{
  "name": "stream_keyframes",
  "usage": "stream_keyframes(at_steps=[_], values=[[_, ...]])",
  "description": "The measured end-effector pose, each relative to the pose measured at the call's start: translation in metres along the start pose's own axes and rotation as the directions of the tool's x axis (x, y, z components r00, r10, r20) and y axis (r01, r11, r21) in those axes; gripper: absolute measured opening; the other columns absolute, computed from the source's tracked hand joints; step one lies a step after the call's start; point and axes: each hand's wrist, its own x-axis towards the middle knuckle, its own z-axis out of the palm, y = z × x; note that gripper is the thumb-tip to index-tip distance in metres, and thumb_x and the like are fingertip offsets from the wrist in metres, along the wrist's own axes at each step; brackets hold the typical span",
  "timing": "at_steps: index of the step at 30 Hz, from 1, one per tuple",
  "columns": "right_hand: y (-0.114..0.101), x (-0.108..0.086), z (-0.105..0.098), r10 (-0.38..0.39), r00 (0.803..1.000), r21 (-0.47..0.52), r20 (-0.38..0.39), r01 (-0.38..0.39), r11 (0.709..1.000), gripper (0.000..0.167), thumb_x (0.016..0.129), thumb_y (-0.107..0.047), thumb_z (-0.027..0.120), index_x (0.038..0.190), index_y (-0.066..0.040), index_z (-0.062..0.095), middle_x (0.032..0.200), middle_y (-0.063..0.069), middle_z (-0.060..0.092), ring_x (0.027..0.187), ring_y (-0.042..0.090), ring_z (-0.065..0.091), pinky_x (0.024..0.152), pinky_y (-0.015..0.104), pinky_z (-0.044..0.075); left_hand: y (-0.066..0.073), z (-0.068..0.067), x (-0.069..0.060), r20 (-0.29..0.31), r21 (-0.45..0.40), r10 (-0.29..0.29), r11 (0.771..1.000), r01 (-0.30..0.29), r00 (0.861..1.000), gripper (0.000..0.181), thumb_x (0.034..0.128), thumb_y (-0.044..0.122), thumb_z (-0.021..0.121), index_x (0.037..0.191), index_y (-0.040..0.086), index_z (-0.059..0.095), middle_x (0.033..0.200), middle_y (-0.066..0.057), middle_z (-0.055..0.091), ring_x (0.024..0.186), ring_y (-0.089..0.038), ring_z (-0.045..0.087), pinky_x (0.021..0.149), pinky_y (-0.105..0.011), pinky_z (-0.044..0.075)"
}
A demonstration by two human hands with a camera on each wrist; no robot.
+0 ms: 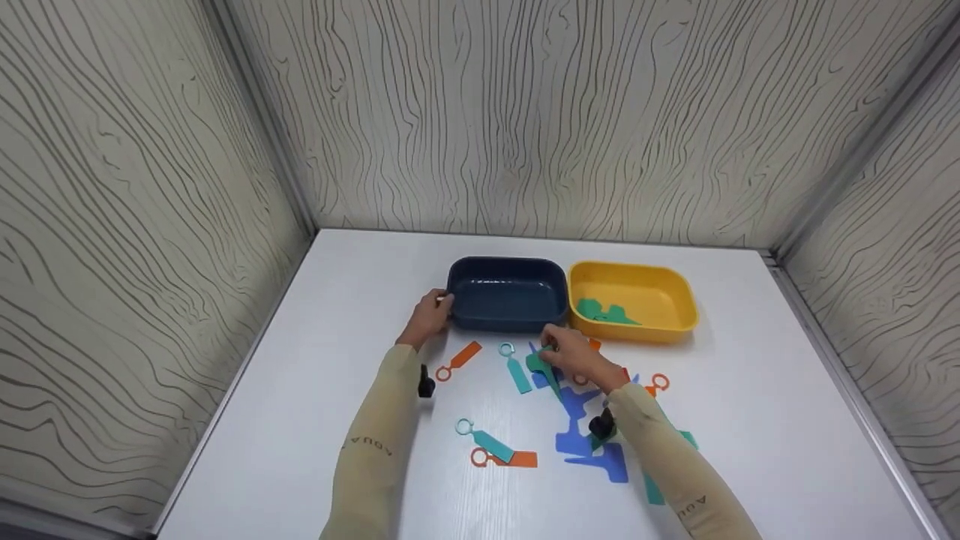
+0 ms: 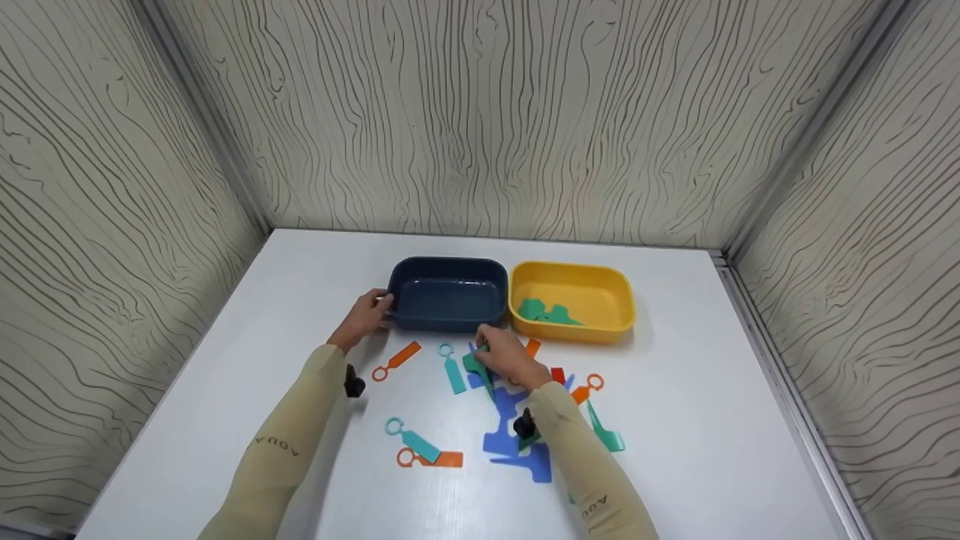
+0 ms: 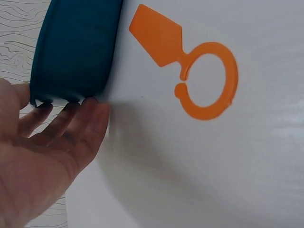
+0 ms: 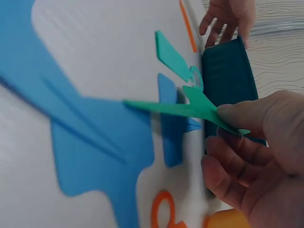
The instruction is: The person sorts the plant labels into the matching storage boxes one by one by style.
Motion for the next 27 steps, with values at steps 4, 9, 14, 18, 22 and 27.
stream_keyframes(at_steps=[4, 9, 14, 18, 22, 27], values=[[-0.003, -0.005, -0.01, -0.018, 0.998, 0.046, -0.059, 0.021, 0.999, 0.013, 0.094, -0.02, 0.065, 0.104, -0.013, 0.06, 0.094, 0.003, 0.063, 0.079, 0.017, 0.057, 0.076, 0.033, 0.052, 0.0, 0.0, 0.0, 0.0, 0.001, 0.004, 1.0, -0.004, 1.0, 0.047, 0.105, 0.035, 0.043, 0.142, 0.007, 0.045, 0.126, -0.015, 0.06, 0.102, -0.026, 0.064, 0.077, -0.035, 0.055], [-0.001, -0.008, -0.024, -0.035, 0.992, 0.097, -0.118, 0.047, 0.994, 0.011, 0.095, -0.018, 0.064, 0.101, -0.013, 0.057, 0.091, 0.006, 0.061, 0.073, 0.023, 0.06, 0.062, 0.029, 0.052, -0.002, 0.001, 0.001, -0.011, 0.001, 0.003, 1.0, -0.003, 1.0, 0.045, 0.1046, 0.036, 0.044, 0.14, 0.008, 0.047, 0.121, -0.015, 0.062, 0.099, -0.025, 0.065, 0.075, -0.035, 0.056], [0.005, -0.008, -0.039, -0.046, 0.978, 0.147, -0.204, 0.077, 0.986, 0.014, 0.095, -0.014, 0.063, 0.103, -0.005, 0.058, 0.089, 0.012, 0.063, 0.071, 0.029, 0.063, 0.057, 0.026, 0.053, -0.004, 0.001, 0.003, -0.014, -0.003, -0.009, 1.0, 0.009, 1.0, 0.046, 0.1045, 0.038, 0.044, 0.14, 0.009, 0.047, 0.118, -0.015, 0.062, 0.095, -0.025, 0.066, 0.076, -0.037, 0.057], [0.014, -0.008, -0.053, -0.031, 0.955, 0.128, -0.296, 0.072, 0.989, 0.014, 0.094, -0.015, 0.064, 0.103, -0.004, 0.061, 0.092, 0.012, 0.065, 0.075, 0.02, 0.059, 0.063, 0.023, 0.051, -0.004, 0.002, 0.003, -0.013, -0.004, -0.012, 1.0, 0.012, 1.0, 0.047, 0.1045, 0.038, 0.043, 0.141, 0.009, 0.046, 0.12, -0.015, 0.061, 0.096, -0.026, 0.065, 0.078, -0.038, 0.057], [0.022, -0.009, -0.067, -0.009, 0.936, 0.122, -0.351, 0.055, 0.991, 0.014, 0.095, -0.018, 0.064, 0.101, -0.006, 0.062, 0.094, 0.011, 0.066, 0.08, 0.019, 0.057, 0.069, 0.022, 0.049, -0.003, 0.002, 0.003, -0.015, -0.006, -0.014, 1.0, 0.014, 1.0, 0.046, 0.1046, 0.037, 0.043, 0.141, 0.009, 0.046, 0.121, -0.015, 0.061, 0.098, -0.026, 0.065, 0.079, -0.039, 0.057], [0.032, -0.009, -0.085, 0.042, 0.929, 0.156, -0.366, 0.017, 0.988, 0.018, 0.097, -0.022, 0.061, 0.104, -0.005, 0.061, 0.097, 0.013, 0.064, 0.08, 0.022, 0.057, 0.066, 0.024, 0.05, -0.003, 0.002, 0.001, -0.013, -0.012, -0.011, 1.0, 0.01, 1.0, 0.047, 0.1047, 0.037, 0.043, 0.141, 0.009, 0.046, 0.122, -0.014, 0.061, 0.099, -0.025, 0.064, 0.08, -0.039, 0.057]])
